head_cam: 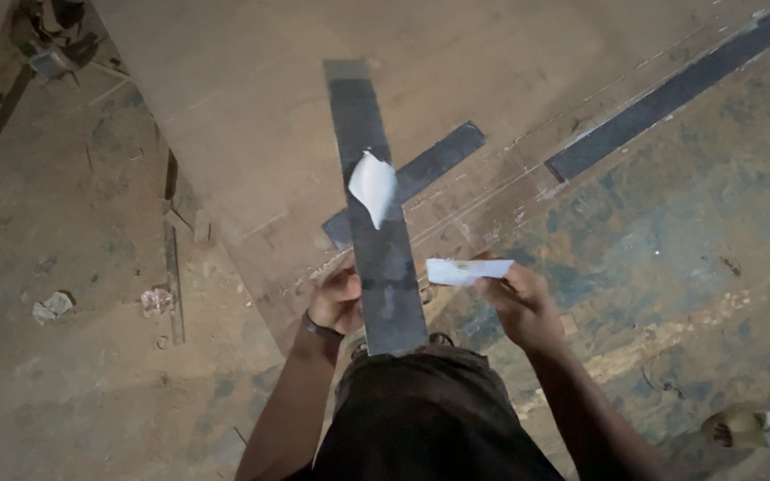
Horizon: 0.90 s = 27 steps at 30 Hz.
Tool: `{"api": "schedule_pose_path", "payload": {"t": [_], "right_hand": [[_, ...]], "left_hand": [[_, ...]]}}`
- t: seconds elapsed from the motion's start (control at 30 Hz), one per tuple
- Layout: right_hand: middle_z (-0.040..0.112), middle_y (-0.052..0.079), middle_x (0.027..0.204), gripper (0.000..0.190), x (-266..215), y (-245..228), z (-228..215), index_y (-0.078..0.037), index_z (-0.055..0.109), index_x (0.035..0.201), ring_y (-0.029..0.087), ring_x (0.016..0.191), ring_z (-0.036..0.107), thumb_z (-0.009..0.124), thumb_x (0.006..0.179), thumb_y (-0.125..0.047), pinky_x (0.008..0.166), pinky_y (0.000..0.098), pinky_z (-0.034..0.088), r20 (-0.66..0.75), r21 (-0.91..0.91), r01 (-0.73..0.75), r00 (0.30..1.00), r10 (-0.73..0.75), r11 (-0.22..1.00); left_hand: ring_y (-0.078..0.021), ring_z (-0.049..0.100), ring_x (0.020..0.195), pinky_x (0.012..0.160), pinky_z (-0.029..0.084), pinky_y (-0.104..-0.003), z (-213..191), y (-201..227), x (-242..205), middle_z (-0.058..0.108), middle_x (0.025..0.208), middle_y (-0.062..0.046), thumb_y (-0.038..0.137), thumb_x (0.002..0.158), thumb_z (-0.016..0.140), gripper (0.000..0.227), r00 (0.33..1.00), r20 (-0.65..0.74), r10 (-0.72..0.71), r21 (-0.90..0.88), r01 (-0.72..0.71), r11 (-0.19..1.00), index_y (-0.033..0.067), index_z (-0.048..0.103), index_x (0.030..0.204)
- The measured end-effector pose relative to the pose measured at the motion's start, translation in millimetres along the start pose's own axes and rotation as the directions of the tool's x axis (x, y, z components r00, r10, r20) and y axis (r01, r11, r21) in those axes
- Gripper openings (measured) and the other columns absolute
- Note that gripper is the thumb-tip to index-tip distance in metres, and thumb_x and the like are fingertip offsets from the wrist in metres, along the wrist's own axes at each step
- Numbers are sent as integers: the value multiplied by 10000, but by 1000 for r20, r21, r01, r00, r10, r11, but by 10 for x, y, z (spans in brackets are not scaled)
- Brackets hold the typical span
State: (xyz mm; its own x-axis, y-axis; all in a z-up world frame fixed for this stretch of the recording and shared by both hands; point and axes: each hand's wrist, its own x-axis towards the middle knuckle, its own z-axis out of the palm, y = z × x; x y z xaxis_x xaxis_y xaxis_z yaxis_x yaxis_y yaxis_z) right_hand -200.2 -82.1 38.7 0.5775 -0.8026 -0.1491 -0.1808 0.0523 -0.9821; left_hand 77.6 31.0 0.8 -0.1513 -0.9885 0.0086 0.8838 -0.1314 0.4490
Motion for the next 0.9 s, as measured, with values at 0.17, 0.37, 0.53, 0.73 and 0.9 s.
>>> {"api": "schedule_pose_path", "payload": {"t": [0.17, 0.37, 0.53, 0.73, 0.9], "right_hand": [[723, 102, 984, 232, 76, -153, 50, 22, 693, 1129, 167, 857, 635, 542, 978, -68, 787, 311, 521, 127, 38, 211, 969, -214, 977], [702, 116, 1040, 199, -50, 64, 110, 25, 686, 1076, 197, 955, 639, 512, 982, 41, 875, 342, 529, 177, 609, 125, 941, -289, 783], [684, 127, 1111, 185, -199, 423, -62, 58, 681, 1173, 215, 1004, 636, 569, 1027, 74, 917, 367, 507, 102, 823, 25, 976, -190, 567], [686, 153, 1153, 271, -123, 710, -601, 6, 636, 1268, 285, 1064, 666, 581, 1003, -3, 924, 462, 517, -149, 755, 146, 988, -49, 639], [680, 139, 1211, 342, -149, 895, -1025, -31, 609, 1309, 298, 1103, 674, 571, 969, -38, 943, 482, 518, -232, 772, 96, 963, 138, 629]], "left_hand": [[-327, 626, 1281, 1111, 519, -487, 60, -37, 53, 601, 1413, -191, 275, 898, 843, 808, 999, 52, -15, -47, 18, 999, -1, 425, 1533], [-340, 635, 1242, 1029, 535, -466, 64, -77, 108, 596, 1469, -256, 320, 893, 818, 786, 996, 81, 22, -116, -13, 993, -61, 466, 1483], [-266, 708, 1091, 923, 594, -397, -208, -90, 103, 678, 1282, -159, 230, 955, 816, 631, 974, -48, 222, 18, -222, 975, -5, 531, 1467], [-247, 729, 943, 771, 606, -369, -374, -376, 108, 721, 1183, -132, 176, 960, 803, 460, 912, -222, 344, 137, -320, 937, 19, 611, 1348], [-254, 705, 1075, 884, 588, -429, -329, -1016, 246, 733, 1266, -92, 194, 904, 802, 439, 867, -307, 392, 48, -397, 917, 82, 630, 1293]]}}
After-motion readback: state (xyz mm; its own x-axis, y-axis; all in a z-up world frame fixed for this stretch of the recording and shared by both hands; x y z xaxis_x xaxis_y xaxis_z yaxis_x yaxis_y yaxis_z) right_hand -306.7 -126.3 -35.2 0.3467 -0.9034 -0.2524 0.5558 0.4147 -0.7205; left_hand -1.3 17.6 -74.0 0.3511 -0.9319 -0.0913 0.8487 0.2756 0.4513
